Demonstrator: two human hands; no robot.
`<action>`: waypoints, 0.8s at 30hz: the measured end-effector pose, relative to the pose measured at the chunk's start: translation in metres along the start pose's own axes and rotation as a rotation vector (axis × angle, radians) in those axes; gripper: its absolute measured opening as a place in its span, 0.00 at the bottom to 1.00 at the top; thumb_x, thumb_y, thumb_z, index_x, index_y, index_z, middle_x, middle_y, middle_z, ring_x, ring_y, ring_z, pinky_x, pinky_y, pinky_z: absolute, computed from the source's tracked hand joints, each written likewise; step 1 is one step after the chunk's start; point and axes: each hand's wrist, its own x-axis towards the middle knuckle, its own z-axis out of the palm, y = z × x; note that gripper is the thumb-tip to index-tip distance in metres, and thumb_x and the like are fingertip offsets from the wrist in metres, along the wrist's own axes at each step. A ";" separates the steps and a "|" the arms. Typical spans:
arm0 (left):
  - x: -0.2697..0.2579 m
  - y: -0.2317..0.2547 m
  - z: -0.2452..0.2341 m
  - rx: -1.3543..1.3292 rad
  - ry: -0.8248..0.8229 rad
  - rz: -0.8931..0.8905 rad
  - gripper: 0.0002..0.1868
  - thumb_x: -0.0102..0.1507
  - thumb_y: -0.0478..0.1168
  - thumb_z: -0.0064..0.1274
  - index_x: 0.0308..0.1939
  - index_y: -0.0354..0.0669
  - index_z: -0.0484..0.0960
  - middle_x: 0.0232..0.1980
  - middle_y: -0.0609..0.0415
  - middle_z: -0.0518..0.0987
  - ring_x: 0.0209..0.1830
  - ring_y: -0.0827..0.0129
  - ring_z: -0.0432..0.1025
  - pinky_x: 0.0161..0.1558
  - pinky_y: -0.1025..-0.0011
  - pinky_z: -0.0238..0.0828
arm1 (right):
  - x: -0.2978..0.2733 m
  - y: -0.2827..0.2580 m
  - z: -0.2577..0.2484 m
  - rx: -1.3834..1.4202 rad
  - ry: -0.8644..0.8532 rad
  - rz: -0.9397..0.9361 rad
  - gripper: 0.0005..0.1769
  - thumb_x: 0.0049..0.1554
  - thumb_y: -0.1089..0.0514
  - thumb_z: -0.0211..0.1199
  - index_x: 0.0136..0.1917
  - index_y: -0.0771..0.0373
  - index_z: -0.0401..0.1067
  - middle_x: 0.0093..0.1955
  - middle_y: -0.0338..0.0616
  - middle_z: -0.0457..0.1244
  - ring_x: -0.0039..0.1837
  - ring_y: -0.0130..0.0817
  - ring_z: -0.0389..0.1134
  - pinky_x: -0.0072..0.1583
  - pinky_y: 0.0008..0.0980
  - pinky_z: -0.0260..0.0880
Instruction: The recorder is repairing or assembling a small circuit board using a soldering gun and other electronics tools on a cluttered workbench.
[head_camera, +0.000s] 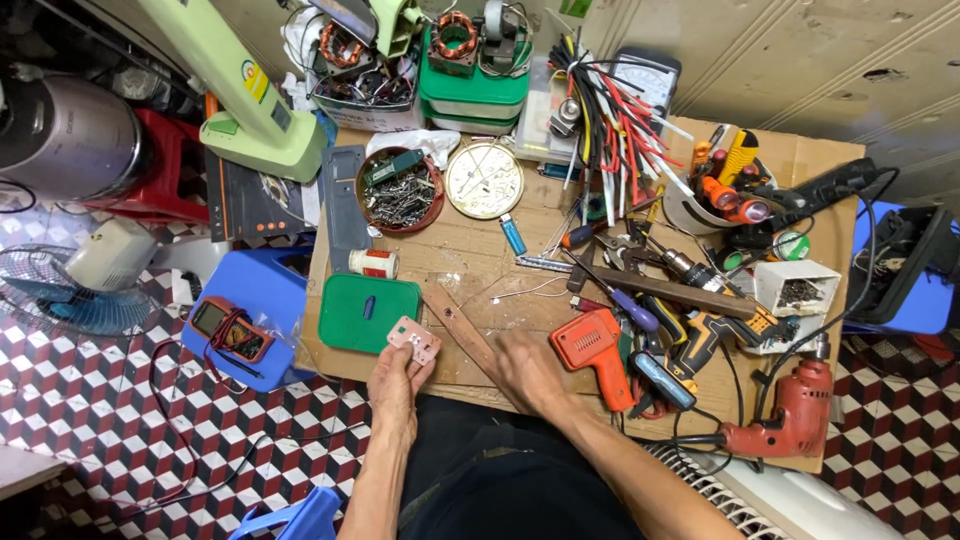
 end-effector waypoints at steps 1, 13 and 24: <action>-0.001 -0.001 -0.001 -0.002 0.004 0.001 0.15 0.69 0.38 0.42 0.57 0.38 0.75 0.54 0.46 0.82 0.53 0.62 0.80 0.52 0.70 0.78 | 0.014 0.006 0.002 0.000 -0.004 -0.003 0.21 0.62 0.61 0.51 0.68 0.63 0.69 0.57 0.58 0.64 0.51 0.47 0.72 0.51 0.45 0.77; 0.002 0.009 -0.015 0.064 -0.046 -0.099 0.18 0.69 0.40 0.43 0.61 0.40 0.77 0.52 0.51 0.84 0.52 0.64 0.80 0.52 0.70 0.79 | 0.075 -0.009 -0.004 0.102 0.408 -0.034 0.19 0.58 0.61 0.61 0.62 0.69 0.71 0.56 0.59 0.62 0.56 0.57 0.67 0.57 0.48 0.69; 0.030 0.026 -0.019 0.142 -0.155 -0.138 0.16 0.69 0.41 0.44 0.58 0.41 0.79 0.52 0.53 0.84 0.51 0.69 0.80 0.51 0.72 0.76 | 0.099 0.022 0.035 -0.146 0.388 0.002 0.06 0.63 0.68 0.53 0.52 0.70 0.70 0.47 0.57 0.61 0.46 0.48 0.68 0.44 0.42 0.77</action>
